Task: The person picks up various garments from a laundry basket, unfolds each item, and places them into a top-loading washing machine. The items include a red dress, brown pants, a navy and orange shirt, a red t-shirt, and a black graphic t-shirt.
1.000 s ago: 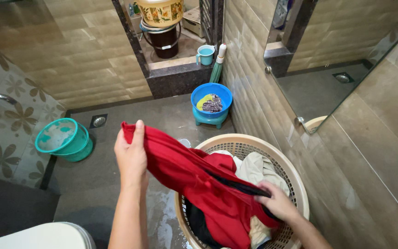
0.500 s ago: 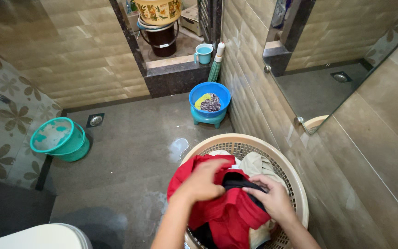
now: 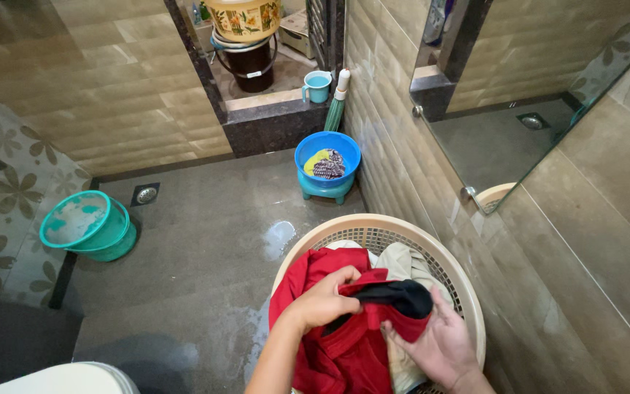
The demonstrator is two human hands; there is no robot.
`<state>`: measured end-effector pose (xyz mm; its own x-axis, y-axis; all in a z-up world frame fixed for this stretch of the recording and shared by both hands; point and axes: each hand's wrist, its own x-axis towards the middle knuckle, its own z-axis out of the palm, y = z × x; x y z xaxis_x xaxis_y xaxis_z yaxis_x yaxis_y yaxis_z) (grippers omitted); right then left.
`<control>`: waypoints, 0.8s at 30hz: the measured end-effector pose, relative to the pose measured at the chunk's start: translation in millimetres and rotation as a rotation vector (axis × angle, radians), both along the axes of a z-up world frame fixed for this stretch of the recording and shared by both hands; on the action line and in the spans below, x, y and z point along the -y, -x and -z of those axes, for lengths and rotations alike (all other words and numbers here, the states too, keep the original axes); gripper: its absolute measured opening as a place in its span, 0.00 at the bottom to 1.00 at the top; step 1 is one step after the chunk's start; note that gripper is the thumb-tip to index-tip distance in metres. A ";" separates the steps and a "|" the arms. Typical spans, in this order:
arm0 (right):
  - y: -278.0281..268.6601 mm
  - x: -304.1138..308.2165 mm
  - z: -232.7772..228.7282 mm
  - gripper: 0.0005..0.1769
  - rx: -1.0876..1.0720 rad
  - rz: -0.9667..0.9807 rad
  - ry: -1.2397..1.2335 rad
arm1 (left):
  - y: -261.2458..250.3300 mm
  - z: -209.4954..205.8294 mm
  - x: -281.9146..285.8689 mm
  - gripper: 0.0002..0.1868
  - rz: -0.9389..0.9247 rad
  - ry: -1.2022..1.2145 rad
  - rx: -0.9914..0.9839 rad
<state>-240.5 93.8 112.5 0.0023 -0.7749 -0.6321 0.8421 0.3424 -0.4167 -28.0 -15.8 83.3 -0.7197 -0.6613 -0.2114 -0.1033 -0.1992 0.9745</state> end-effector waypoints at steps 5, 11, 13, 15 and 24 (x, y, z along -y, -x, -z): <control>18.0 0.2 -6.6 0.29 -0.014 -0.168 0.257 | -8.7 -11.7 8.6 0.12 -0.147 -0.117 -0.074; 13.0 17.7 5.5 0.32 -0.354 -0.496 0.255 | 7.1 -56.2 6.8 0.18 -0.449 0.464 0.330; 1.7 24.0 17.1 0.31 -0.517 -0.498 0.244 | 18.4 -75.1 1.4 0.17 -0.491 0.549 0.316; -18.5 25.6 32.8 0.28 -0.794 -0.503 0.324 | 29.3 -87.0 -3.2 0.17 -0.530 0.580 0.314; -38.8 40.5 23.6 0.27 -1.503 0.023 0.223 | 38.5 -94.3 -4.7 0.11 -0.332 0.644 0.206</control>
